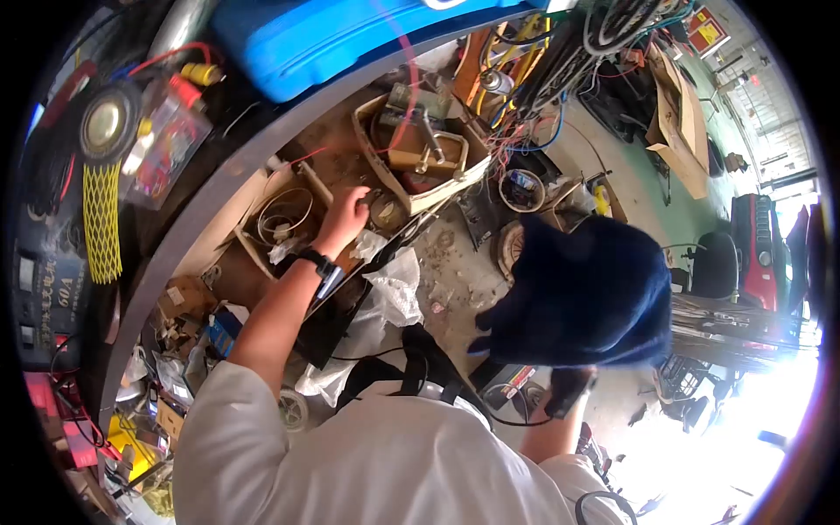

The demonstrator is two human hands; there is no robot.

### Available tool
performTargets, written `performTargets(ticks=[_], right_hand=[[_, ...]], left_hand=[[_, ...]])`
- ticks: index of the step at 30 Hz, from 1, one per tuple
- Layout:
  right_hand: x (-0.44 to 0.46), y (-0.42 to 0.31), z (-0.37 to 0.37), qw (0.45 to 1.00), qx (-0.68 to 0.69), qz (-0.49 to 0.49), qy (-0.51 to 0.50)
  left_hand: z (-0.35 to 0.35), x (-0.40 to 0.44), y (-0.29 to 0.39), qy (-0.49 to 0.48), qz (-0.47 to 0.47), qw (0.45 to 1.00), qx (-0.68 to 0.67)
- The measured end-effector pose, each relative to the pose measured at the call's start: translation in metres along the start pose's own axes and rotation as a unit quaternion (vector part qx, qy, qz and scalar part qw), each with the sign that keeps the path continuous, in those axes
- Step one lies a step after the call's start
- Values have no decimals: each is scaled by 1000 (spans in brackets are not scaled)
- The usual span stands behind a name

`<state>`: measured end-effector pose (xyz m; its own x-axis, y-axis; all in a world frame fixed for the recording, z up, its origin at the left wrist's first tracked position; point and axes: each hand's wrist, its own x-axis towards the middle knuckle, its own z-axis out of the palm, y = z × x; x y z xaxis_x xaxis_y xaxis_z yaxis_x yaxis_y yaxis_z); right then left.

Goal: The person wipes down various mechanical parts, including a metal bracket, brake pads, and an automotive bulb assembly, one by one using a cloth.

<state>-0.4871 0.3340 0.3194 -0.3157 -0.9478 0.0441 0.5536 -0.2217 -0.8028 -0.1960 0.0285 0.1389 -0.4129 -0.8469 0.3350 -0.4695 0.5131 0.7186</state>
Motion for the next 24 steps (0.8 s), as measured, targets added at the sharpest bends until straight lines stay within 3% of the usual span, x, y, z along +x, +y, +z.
performTargets(ticks=[2,6,7,8,10,14,20,21,22,23,24], right_hand=[[5,16,-15,998,37,25,35],[8,41,-38,991,86,64,76],[9,44,-43,990,95,70,80],[9,46,-48,988,101,76,84],[9,49,-56,986,111,88,89],[21,54,-63,983,125,105,85],[71,55,-47,981,141,131,30],[82,57,-42,980,142,136,14],[93,61,-36,979,148,141,-1],[105,66,-29,977,155,149,-19],[117,73,-23,974,161,157,-37]], left_hand=[[33,30,13,-26,-8,999,-23],[98,88,40,-33,-190,974,-115],[132,101,0,-80,-243,960,-114],[131,117,13,-178,-374,883,-219],[148,131,24,-141,-488,806,-305],[175,154,25,1,-566,689,-453],[128,128,25,-37,-455,572,-682],[115,121,28,-34,-472,542,-694],[104,112,33,-52,-482,631,-605],[86,92,47,-149,-322,813,-462],[67,71,60,-161,-150,937,-270]])
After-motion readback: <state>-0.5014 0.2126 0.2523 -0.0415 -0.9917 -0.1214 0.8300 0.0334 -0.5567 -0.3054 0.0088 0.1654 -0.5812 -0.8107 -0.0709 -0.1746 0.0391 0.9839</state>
